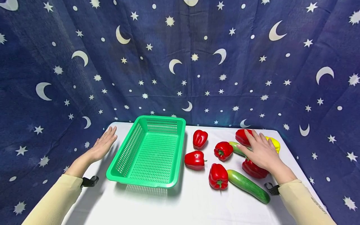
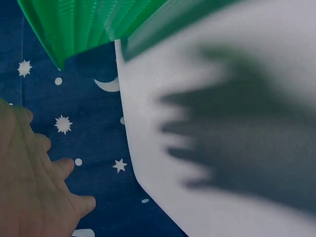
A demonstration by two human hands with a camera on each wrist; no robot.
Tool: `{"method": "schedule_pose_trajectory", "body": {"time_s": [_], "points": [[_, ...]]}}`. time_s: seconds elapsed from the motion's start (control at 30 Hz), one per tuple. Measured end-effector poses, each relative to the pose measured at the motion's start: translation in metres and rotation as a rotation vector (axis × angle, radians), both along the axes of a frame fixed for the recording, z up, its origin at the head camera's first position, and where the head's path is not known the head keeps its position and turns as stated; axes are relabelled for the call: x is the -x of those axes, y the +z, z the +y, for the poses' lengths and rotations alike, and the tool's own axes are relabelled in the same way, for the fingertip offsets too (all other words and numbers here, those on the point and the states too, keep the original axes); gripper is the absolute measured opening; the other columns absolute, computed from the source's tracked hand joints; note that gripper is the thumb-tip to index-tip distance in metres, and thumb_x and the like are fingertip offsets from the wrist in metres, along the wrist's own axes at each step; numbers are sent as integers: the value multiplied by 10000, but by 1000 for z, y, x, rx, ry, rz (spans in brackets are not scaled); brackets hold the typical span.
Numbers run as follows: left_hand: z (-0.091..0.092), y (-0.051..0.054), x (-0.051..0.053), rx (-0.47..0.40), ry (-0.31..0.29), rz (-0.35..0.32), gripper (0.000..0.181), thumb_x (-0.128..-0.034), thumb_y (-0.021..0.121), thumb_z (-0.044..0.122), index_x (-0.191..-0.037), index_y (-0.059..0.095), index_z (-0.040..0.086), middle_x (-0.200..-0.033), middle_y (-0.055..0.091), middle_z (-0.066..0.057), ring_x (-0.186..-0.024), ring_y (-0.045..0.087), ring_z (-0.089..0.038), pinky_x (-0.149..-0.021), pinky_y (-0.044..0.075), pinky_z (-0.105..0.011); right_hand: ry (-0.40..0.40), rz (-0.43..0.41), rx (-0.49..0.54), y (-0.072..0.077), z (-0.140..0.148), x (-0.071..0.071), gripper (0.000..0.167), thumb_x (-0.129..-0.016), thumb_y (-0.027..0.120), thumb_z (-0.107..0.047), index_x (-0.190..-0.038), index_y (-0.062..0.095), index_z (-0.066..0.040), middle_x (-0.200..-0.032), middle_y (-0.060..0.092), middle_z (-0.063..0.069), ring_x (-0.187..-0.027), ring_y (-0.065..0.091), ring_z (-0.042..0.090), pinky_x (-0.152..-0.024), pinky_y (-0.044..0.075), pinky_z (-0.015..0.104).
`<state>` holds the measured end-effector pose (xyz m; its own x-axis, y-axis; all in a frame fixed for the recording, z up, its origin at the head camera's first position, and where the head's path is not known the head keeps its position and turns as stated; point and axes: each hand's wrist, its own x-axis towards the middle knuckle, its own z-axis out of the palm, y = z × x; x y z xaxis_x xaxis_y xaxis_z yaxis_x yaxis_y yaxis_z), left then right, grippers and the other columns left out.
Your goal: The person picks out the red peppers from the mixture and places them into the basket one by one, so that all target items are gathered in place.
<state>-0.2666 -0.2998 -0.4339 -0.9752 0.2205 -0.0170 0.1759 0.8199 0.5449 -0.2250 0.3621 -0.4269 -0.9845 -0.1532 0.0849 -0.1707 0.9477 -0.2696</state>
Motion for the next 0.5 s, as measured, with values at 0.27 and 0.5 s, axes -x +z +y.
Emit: {"method": "schedule_pose_trajectory", "body": {"time_s": [0.27,0.5], "points": [[6,3,1,-201,-110,-26,691,-1104,185,448,-1625,-2,35,-1680,-129,-225,-1532,-132,-417,-1134,-50,-688,19,-6,16,3,-12,1,940,-962,535,-634,-1607,224,-24,-1608,201,346,-1420,177,610,-1096,111,743],[10,3,1,-336,-156,-123,652,-1112,180,438,-1640,-18,111,-1691,-144,-169,-1542,-117,-386,-1148,35,-686,52,-34,67,6,-22,-3,954,-950,564,-631,-1615,217,-42,-1623,185,337,-1447,163,585,-1130,36,712]]}}
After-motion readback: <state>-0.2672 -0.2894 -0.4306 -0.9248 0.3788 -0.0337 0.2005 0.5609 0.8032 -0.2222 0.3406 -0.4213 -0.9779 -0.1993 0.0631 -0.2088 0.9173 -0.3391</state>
